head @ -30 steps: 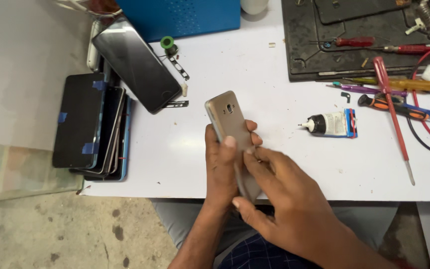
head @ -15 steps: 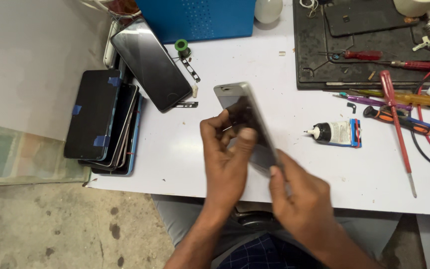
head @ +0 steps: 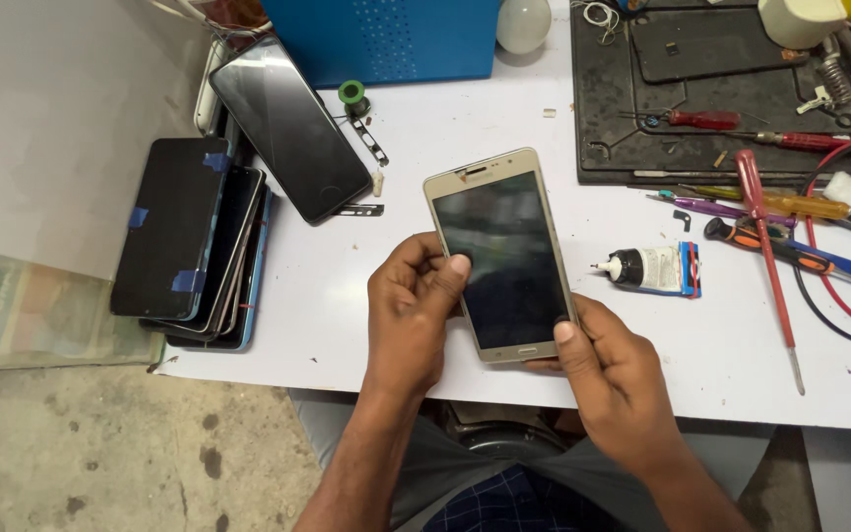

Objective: The person applies adhesive along the edge of a smartphone screen, spreads it with a small tool, then reassembles the device by inserting the battery and snapping the back cover on. They secure the phone with a rubber band and inspect the result.

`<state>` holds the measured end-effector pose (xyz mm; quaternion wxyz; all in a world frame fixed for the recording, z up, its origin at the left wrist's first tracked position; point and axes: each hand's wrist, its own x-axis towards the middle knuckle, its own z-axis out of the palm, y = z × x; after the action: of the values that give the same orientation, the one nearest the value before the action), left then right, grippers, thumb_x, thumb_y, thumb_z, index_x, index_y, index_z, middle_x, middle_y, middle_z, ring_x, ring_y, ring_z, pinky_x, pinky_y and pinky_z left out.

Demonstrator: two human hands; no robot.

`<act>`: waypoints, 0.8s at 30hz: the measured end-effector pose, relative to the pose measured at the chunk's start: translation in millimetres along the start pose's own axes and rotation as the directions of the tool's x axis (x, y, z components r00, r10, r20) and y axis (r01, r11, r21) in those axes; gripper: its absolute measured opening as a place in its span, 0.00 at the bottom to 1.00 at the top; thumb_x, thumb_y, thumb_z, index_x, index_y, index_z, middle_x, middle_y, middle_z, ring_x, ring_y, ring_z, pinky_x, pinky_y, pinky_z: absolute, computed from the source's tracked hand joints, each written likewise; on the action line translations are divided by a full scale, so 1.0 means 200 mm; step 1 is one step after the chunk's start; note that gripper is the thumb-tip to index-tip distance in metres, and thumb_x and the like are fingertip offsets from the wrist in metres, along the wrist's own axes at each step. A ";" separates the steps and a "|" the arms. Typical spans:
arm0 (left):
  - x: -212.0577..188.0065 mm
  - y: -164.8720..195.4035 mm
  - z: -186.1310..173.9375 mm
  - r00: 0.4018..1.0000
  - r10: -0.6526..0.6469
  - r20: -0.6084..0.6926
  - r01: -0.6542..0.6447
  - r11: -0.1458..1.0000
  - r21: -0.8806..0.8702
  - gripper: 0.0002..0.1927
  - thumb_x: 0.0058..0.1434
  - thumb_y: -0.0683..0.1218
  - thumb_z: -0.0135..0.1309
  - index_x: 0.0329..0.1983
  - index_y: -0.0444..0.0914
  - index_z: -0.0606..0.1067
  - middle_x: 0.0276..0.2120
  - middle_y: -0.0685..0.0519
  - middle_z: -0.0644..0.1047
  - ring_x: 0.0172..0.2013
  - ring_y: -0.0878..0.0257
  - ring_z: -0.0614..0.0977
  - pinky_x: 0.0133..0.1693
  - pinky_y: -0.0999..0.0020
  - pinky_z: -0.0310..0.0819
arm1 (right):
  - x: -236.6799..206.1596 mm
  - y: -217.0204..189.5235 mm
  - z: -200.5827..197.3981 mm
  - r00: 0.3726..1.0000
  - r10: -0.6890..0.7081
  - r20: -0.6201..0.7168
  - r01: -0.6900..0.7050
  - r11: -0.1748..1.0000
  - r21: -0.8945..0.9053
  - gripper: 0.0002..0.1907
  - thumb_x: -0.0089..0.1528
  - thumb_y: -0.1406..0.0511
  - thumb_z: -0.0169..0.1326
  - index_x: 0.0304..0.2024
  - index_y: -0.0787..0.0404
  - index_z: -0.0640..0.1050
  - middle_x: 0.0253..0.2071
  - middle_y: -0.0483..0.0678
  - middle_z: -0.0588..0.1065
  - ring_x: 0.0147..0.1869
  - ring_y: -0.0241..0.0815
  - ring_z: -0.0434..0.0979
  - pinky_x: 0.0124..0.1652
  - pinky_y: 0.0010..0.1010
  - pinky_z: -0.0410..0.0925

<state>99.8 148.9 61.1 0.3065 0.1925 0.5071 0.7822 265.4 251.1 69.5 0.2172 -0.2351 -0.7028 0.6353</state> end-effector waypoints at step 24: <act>-0.03 -0.01 0.11 0.979 -0.203 -0.028 0.204 0.977 0.058 0.50 0.58 0.60 0.60 0.69 0.22 0.56 0.47 0.40 0.74 0.46 0.55 0.84 0.43 0.61 0.88 | -0.04 -0.14 0.09 0.798 -0.599 0.068 0.459 0.530 -0.713 0.17 0.65 0.69 0.57 0.55 0.71 0.75 0.39 0.56 0.81 0.37 0.46 0.85 0.35 0.33 0.75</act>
<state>118.5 159.4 68.2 0.3734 0.1404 0.5510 0.7330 260.1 230.1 95.1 0.3587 -0.1315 -0.9024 0.1993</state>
